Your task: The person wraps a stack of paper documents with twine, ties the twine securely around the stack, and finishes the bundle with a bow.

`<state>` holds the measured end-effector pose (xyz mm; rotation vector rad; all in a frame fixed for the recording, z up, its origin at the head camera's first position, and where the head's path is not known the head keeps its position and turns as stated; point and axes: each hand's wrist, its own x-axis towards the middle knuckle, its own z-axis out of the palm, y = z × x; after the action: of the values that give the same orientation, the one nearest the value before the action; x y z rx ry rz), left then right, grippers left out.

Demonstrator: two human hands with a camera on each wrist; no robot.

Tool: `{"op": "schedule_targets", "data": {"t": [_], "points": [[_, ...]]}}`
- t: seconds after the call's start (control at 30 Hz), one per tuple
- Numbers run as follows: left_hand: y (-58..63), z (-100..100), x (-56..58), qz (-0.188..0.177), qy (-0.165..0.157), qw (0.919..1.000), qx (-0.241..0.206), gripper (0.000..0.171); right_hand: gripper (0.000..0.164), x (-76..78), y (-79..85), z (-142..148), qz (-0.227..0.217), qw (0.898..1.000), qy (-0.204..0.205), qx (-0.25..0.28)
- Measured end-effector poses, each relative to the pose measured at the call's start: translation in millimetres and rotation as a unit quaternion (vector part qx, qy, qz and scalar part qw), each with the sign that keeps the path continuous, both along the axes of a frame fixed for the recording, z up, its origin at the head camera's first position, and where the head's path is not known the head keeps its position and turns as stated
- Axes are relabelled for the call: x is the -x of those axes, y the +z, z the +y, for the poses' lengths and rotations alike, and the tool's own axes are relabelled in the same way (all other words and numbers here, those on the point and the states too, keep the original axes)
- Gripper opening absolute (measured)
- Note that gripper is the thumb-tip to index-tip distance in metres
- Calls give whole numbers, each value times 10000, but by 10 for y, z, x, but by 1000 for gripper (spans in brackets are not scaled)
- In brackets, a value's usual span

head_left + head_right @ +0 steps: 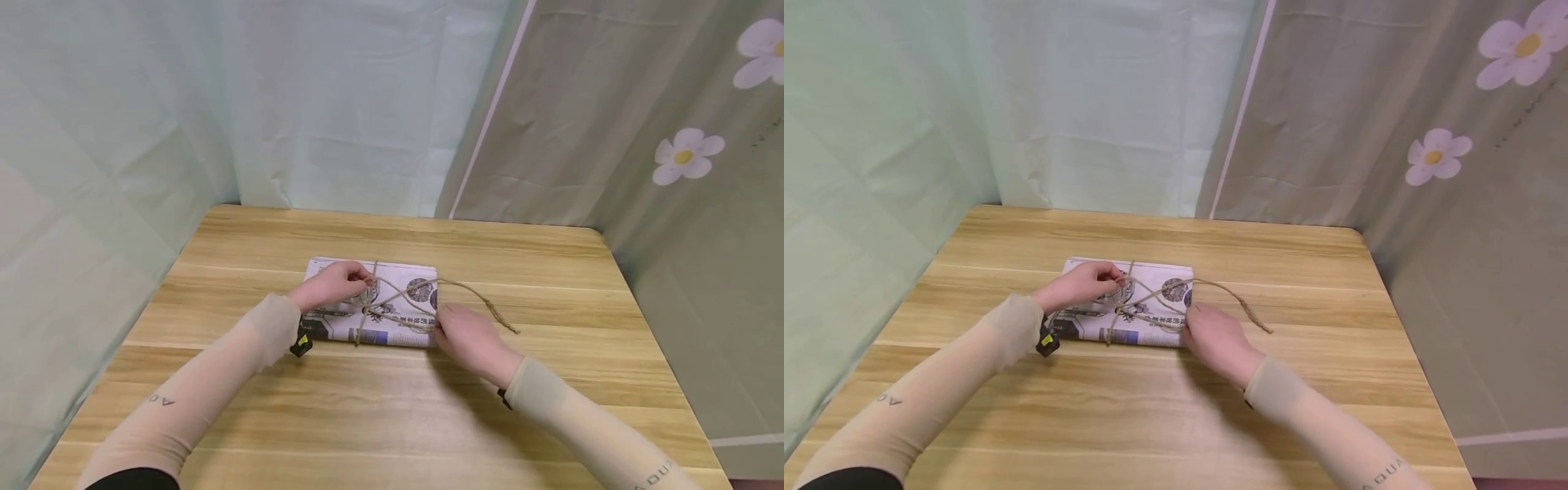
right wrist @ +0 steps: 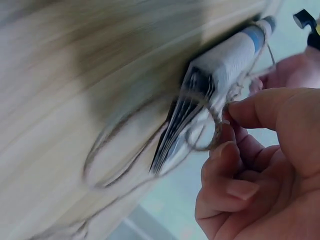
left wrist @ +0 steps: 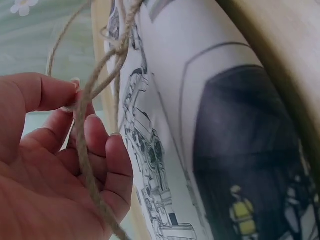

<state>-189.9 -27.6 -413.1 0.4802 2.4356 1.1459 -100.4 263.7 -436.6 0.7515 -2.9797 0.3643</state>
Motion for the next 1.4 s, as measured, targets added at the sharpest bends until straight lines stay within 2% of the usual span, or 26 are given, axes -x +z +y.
{"op": "schedule_targets", "data": {"t": [0.1, 0.2, 0.3, 0.47, 0.53, 0.6, 0.7, 0.8, 0.87, 0.93, 0.97, 1.03, 1.17, 1.27, 1.33, 1.4], "points": [[-20, -25, -5, 38, -92, 9997, 218, 23, 8, -75, 36, 161, 104, 9999, -126, -5], [-51, -44, 2, 268, -183, 9980, 535, 21, 6, -159, 68, 315, 134, 9995, -302, 3], [-76, -48, 11, 612, -272, 9940, 867, 21, 8, -238, 88, 445, 235, 9989, -407, 54], [-49, 21, -15, 1317, -539, 9813, 1295, 41, 10, -322, 83, 571, 493, 9977, -422, 211], [-13, 95, -42, 1646, -858, 9727, 1394, 46, 10, -337, 76, 587, 540, 9975, -387, 258], [10, 186, -62, 2019, -1253, 9592, 1531, 44, 11, -347, 70, 593, 562, 9974, -356, 275], [11, 309, -75, 2665, -1783, 9292, 1838, 36, 11, -352, 67, 588, 590, 9974, -312, 279], [-6, 371, -84, 3197, -1968, 9014, 2158, 26, 11, -352, 74, 586, 592, 9974, -300, 287], [-14, 369, -85, 3368, -1935, 8943, 2221, 20, 11, -352, 85, 596, 564, 9974, -338, 294], [-22, 333, -80, 3418, -1791, 8977, 2130, 17, 11, -350, 94, 613, 514, 9974, -424, 287], [-27, 303, -72, 3400, -1678, 9021, 2061, 16, 11, -349, 100, 625, 483, 9973, -475, 278], [-30, 228, -58, 3245, -1394, 9163, 1887, 15, 11, -350, 112, 662, 433, 9971, -575, 237], [-47, 40, -23, 2707, -783, 9471, 1537, 16, 10, -359, 138, 770, 347, 9964, -748, 178], [-86, -101, -7, 2150, -501, 9668, 1286, 17, 8, -358, 153, 862, 197, 9957, -884, 201], [-114, -170, -6, 1809, -435, 9752, 1200, 19, 6, -345, 156, 921, 100, 9949, -977, 228], [-127, -205, -13, 1578, -446, 9793, 1186, 22, 4, -320, 144, 980, 5, 9941, -1053, 255]]}}
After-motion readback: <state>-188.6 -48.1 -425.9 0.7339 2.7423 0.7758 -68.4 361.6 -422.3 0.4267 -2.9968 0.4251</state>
